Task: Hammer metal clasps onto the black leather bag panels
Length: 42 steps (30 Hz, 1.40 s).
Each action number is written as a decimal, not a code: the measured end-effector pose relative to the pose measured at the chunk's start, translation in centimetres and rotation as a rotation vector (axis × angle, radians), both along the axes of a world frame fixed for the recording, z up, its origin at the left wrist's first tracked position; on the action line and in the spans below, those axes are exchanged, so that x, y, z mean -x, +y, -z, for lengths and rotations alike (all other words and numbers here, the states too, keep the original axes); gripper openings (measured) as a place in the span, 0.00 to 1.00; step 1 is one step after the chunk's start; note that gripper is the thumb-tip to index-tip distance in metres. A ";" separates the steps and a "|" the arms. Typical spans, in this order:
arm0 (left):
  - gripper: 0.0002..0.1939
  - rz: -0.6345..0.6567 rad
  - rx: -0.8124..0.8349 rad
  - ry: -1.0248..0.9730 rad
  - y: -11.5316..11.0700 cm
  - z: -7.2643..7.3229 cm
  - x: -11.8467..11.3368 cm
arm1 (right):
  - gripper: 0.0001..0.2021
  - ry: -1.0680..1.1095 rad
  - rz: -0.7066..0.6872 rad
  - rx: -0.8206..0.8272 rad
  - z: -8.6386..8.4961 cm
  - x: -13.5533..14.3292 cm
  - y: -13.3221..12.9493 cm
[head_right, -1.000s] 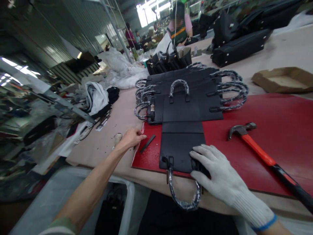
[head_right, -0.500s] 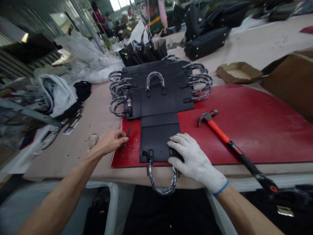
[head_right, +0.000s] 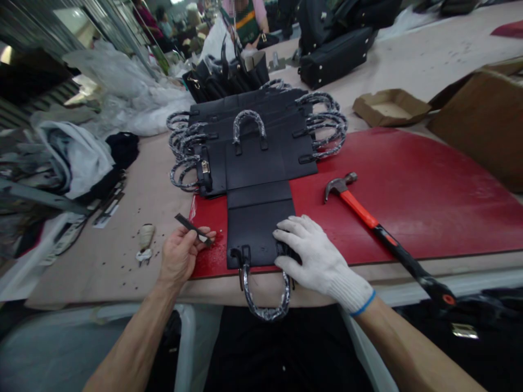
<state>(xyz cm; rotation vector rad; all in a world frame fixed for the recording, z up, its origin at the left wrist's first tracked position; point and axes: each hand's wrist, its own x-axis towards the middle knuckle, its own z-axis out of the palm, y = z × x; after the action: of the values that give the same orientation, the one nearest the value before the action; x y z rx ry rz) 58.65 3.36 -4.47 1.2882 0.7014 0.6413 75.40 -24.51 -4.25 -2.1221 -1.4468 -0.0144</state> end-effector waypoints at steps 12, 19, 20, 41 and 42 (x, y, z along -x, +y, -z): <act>0.31 -0.065 -0.359 -0.055 -2.4 1.1 1.6 | 0.23 0.001 -0.002 0.005 0.1 0.0 0.0; 0.12 -0.186 -0.579 0.086 -2.1 0.5 2.3 | 0.22 0.000 0.007 0.016 0.1 0.0 0.1; 0.12 -0.220 -0.591 0.098 -2.0 0.7 2.3 | 0.22 -0.002 0.006 0.016 0.1 0.0 0.1; 0.07 0.143 -0.620 -0.034 -4.0 -0.2 1.0 | 0.20 -0.019 0.006 -0.019 0.1 0.0 0.2; 0.06 0.197 -0.645 -0.050 -4.8 -0.2 0.3 | 0.20 -0.020 0.005 -0.024 0.0 0.0 0.2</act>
<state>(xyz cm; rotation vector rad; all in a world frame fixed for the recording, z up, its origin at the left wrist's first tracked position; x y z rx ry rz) 58.34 -1.48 -4.29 1.8985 0.3197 0.7644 75.35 -24.29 -4.28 -2.1121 -1.4462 -0.0545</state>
